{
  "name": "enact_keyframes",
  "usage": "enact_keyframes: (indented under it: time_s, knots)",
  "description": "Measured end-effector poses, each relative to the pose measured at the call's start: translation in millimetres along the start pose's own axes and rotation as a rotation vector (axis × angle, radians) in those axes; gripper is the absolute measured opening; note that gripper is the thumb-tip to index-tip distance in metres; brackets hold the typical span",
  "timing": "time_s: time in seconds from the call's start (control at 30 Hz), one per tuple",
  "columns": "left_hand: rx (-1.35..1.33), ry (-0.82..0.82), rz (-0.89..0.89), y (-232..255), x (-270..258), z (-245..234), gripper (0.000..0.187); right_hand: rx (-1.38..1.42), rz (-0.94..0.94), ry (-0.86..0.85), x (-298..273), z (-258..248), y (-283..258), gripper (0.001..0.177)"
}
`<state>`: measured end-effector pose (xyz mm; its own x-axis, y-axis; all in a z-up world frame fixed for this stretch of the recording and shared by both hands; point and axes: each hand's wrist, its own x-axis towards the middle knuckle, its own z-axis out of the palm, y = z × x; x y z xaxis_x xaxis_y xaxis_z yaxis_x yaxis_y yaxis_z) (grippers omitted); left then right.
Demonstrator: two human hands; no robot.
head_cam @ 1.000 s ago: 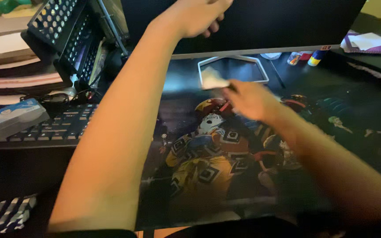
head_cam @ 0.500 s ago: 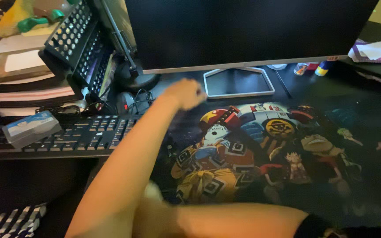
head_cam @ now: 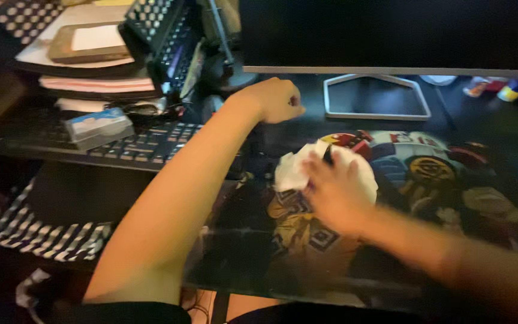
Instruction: The person wipes a computer monitor stand, keyboard area, and mousepad with a cloth, then sprays a liquid onto the cloth to clean the desk surface and a laptop lid before organizing a notebook and papers into a box.
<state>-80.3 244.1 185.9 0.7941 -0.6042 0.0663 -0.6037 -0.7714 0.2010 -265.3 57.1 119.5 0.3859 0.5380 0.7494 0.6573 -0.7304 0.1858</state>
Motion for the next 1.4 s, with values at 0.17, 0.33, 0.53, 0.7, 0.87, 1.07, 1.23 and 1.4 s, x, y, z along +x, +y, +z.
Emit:
enact_keyframes:
  time_s: [0.17, 0.33, 0.53, 0.7, 0.87, 1.07, 1.23, 1.4]
  knots:
    - [-0.006, 0.001, -0.089, 14.7, -19.9, 1.1, 0.038, 0.53, 0.132, -0.444, 31.6, 65.7, -133.9, 0.047]
    - [-0.012, -0.052, -0.14, 37.2, -16.3, -0.1, 0.04, 0.68, -0.319, -0.547, 13.6, 60.7, -185.5, 0.042]
    - [-0.021, -0.034, 0.005, 64.0, -5.5, -23.0, 0.045, 0.761, -0.612, -0.487, -10.2, 13.5, -145.8, 0.035]
    - [-0.09, 0.067, -0.012, 78.0, -4.7, -63.6, 0.042, 0.768, -0.755, -0.197, 11.6, -17.3, -89.5, 0.03]
    - [-0.2, 0.192, 0.089, 75.6, 12.9, -43.5, 0.04, 0.553, -0.562, -0.784, 15.1, 14.6, 7.8, 0.026]
    - [-0.25, 0.173, 0.16, 86.3, 55.2, 28.5, 0.035, 0.501, 0.123, -0.52, -88.0, -11.0, 175.8, 0.073]
    - [-0.242, 0.028, 0.068, 108.4, 71.2, 55.2, 0.033, 0.028, 0.326, -0.845, -175.2, -80.4, 272.9, 0.052]
    - [-0.151, 0.003, 0.062, 115.2, 88.6, 79.2, 0.029, -0.365, 1.008, -1.097, -198.9, -169.1, 337.9, 0.057]
